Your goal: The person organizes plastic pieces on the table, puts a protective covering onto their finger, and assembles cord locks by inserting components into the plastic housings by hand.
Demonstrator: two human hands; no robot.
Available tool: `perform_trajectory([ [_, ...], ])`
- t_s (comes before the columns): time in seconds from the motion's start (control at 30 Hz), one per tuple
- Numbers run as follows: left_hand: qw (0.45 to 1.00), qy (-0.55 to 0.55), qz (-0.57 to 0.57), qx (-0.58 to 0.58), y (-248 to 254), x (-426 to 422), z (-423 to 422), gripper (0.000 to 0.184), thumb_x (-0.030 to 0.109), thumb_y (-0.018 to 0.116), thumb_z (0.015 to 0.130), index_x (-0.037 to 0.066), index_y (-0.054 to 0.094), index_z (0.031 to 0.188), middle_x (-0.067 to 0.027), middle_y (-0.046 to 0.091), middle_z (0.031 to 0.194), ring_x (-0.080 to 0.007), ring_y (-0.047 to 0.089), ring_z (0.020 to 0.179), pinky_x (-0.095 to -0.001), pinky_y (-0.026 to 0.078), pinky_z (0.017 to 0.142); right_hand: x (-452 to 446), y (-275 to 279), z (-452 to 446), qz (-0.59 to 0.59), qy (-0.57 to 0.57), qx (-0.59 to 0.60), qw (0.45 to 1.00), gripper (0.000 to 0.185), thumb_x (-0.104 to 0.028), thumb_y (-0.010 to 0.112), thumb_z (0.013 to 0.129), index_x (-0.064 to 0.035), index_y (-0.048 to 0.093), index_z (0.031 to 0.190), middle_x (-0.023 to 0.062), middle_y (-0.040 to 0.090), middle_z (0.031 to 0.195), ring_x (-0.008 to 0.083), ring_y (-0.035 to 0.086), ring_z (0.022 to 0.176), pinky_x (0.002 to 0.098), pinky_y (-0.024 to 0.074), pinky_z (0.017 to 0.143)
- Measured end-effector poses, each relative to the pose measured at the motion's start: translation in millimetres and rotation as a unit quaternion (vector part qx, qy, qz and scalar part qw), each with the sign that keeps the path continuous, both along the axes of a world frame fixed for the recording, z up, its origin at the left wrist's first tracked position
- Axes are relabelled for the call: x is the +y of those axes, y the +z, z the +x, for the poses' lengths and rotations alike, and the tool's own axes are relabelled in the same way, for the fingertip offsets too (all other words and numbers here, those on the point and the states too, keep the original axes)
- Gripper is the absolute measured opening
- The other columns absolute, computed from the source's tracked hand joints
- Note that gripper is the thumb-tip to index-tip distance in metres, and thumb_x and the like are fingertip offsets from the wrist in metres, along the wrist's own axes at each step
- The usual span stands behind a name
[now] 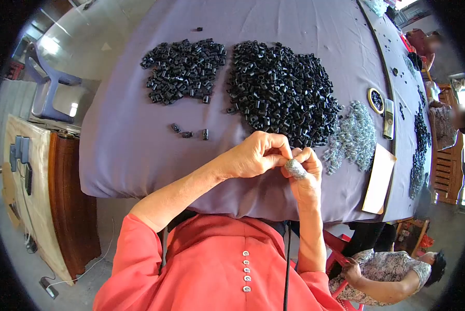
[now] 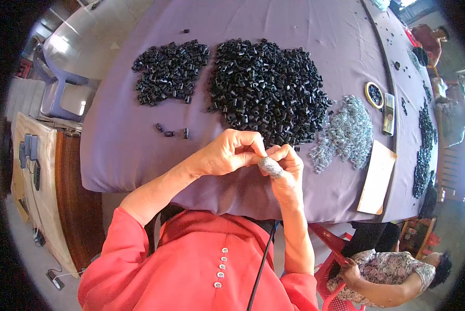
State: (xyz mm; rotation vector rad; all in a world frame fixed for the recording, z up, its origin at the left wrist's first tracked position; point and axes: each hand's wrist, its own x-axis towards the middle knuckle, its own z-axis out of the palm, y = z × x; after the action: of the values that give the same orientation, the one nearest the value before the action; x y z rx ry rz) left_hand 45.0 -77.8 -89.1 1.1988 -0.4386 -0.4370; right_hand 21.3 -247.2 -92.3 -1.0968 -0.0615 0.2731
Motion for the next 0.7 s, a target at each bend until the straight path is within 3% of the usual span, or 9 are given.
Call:
perform_trajectory([
  [0.1, 0.995, 0.017, 0.042, -0.094, 2, 0, 1, 0.005, -0.003, 0.061, 0.080, 0.001, 0.059, 0.082, -0.0015, 0.057, 0.075, -0.0093, 0.053, 0.072, -0.0238, 0.044, 0.066, -4, -6, 0, 0.036, 0.006, 0.002, 0.999, 0.021, -0.007, 0.069, 0.076, -0.0049, 0.049, 0.072, 0.0066, 0.055, 0.072, 0.0109, 0.050, 0.059, 0.0222, 0.0400, 0.052],
  [0.2, 0.991, 0.022, 0.054, -0.122, 2, 0, 2, 0.006, -0.004, 0.062, 0.079, 0.002, 0.060, 0.081, -0.0031, 0.057, 0.074, -0.0108, 0.054, 0.072, -0.0248, 0.044, 0.067, -3, -4, 0, 0.032, 0.012, 0.018, 0.999, 0.025, -0.009, 0.072, 0.073, -0.0081, 0.047, 0.070, 0.0016, 0.049, 0.069, 0.0104, 0.044, 0.056, 0.0235, 0.0360, 0.048],
  [0.3, 0.986, 0.015, 0.070, -0.152, 3, 2, 2, 0.007, -0.004, 0.062, 0.077, 0.002, 0.060, 0.081, -0.0037, 0.058, 0.074, -0.0118, 0.055, 0.072, -0.0249, 0.044, 0.067, -4, -2, 2, -0.008, 0.029, 0.007, 1.000, 0.026, -0.010, 0.073, 0.072, -0.0077, 0.047, 0.070, 0.0023, 0.050, 0.069, 0.0107, 0.045, 0.055, 0.0233, 0.0373, 0.047],
  [0.4, 0.990, -0.013, 0.057, -0.129, 5, 3, 2, 0.006, -0.004, 0.061, 0.079, 0.002, 0.060, 0.079, -0.0018, 0.057, 0.074, -0.0108, 0.054, 0.072, -0.0238, 0.044, 0.067, -8, -6, 3, 0.004, 0.059, 0.011, 0.998, 0.027, -0.011, 0.075, 0.071, -0.0077, 0.048, 0.073, 0.0033, 0.052, 0.071, 0.0113, 0.047, 0.056, 0.0231, 0.0381, 0.046],
  [0.5, 0.998, -0.040, 0.045, 0.002, 1, 5, 4, 0.006, -0.002, 0.059, 0.082, 0.003, 0.057, 0.083, 0.0001, 0.056, 0.075, -0.0089, 0.053, 0.069, -0.0225, 0.044, 0.064, -4, -4, 4, 0.016, 0.036, 0.034, 0.999, 0.024, -0.007, 0.073, 0.071, -0.0063, 0.050, 0.078, 0.0024, 0.052, 0.070, 0.0092, 0.049, 0.056, 0.0202, 0.0389, 0.050],
  [0.6, 0.998, -0.018, 0.011, 0.067, 9, 8, 6, 0.010, 0.000, 0.058, 0.084, 0.005, 0.051, 0.090, 0.0008, 0.054, 0.076, -0.0068, 0.051, 0.066, -0.0214, 0.044, 0.059, 9, 6, 6, -0.032, -0.021, -0.004, 0.999, 0.028, -0.011, 0.073, 0.073, -0.0050, 0.051, 0.089, -0.0006, 0.049, 0.069, 0.0080, 0.048, 0.056, 0.0199, 0.0389, 0.050],
  [0.63, 0.998, -0.015, -0.002, 0.059, 7, 9, 8, 0.016, 0.003, 0.059, 0.084, 0.007, 0.046, 0.093, 0.0003, 0.053, 0.076, -0.0055, 0.050, 0.063, -0.0201, 0.042, 0.053, 8, 2, 8, -0.065, 0.001, -0.033, 0.997, 0.035, -0.013, 0.072, 0.075, -0.0039, 0.051, 0.102, 0.0010, 0.055, 0.073, 0.0088, 0.052, 0.059, 0.0194, 0.0409, 0.052],
  [0.7, 0.998, -0.007, -0.011, 0.067, 10, 11, 8, 0.016, 0.004, 0.059, 0.084, 0.007, 0.045, 0.091, 0.0008, 0.053, 0.076, -0.0053, 0.050, 0.062, -0.0192, 0.042, 0.052, 13, 2, 4, -0.091, -0.004, -0.032, 0.995, 0.037, -0.012, 0.072, 0.075, -0.0046, 0.053, 0.105, 0.0034, 0.060, 0.078, 0.0100, 0.055, 0.062, 0.0193, 0.0429, 0.054],
])
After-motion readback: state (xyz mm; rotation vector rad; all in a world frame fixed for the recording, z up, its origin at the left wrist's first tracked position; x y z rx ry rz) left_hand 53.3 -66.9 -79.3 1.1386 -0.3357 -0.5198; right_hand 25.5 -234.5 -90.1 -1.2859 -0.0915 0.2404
